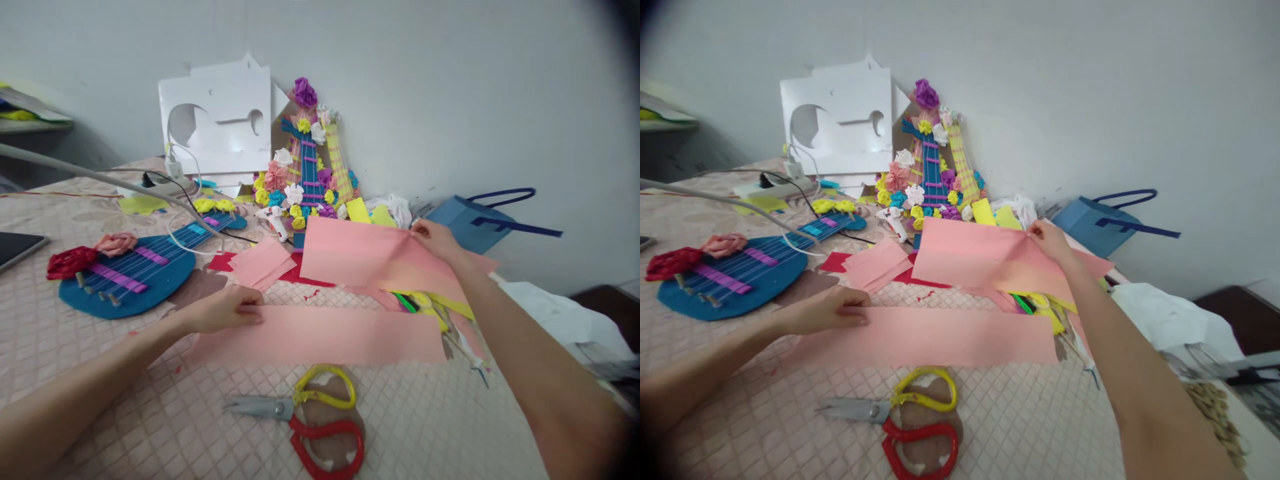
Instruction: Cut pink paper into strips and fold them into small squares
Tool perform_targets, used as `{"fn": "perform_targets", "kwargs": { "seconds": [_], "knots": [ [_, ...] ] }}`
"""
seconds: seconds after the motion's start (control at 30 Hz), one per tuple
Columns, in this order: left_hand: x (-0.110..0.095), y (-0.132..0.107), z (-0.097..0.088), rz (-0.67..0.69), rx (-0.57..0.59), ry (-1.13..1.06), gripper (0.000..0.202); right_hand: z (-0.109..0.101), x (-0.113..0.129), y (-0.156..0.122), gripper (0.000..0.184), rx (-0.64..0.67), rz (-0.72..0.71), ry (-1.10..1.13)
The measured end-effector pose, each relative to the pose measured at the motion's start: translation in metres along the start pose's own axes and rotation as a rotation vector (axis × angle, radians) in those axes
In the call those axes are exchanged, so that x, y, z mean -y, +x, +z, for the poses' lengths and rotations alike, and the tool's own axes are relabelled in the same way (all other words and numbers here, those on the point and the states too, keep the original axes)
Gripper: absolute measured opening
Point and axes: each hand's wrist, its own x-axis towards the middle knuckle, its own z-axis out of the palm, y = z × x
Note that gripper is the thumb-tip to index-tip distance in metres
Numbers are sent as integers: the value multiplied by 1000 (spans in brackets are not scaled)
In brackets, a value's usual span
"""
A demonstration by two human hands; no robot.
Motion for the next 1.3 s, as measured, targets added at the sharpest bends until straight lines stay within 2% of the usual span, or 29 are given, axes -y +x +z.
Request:
{"fn": "perform_targets", "kwargs": {
  "seconds": [0.07, 0.17, 0.2, 0.3, 0.4, 0.57, 0.67, 0.8, 0.93, 1.03, 1.2, 1.3],
  "knots": [
    [2, 0, -1, -19, 4, -16, 21, 5, -13, 16, 32, -30, 40, -13],
    [2, 1, -2, -37, 9, -35, 20, 13, -24, 32, 20, -102, 96, -18],
    [2, 1, -3, -41, 8, -38, 21, 16, -24, 35, 16, -132, 108, -12],
    [-1, 3, -5, -45, 0, -36, 23, 25, -16, 35, 18, -191, 97, 41],
    [-2, 4, -8, -44, -2, -3, 24, 32, 4, 14, 11, -125, 27, 148],
    [-2, 12, -19, -57, -5, 131, 24, 48, 47, -59, 17, 81, -86, 335],
    [-4, 21, -25, -94, -90, 239, 24, 64, 66, -93, 21, 116, -95, 408],
    [-6, 30, -27, -148, -229, 341, 23, 84, 81, -102, 16, 85, -128, 438],
    [-1, 30, -22, -132, -282, 249, 25, 94, 90, -89, 11, 52, -160, 399],
    [6, 26, -18, -110, -311, 207, 25, 95, 90, -68, 12, 17, -143, 328],
    [10, 22, -17, -103, -353, 192, 24, 97, 81, -6, 12, 40, -164, 197],
    [11, 20, -16, -108, -352, 162, 22, 108, 82, 36, 29, 110, -221, 142]
  ]
}}
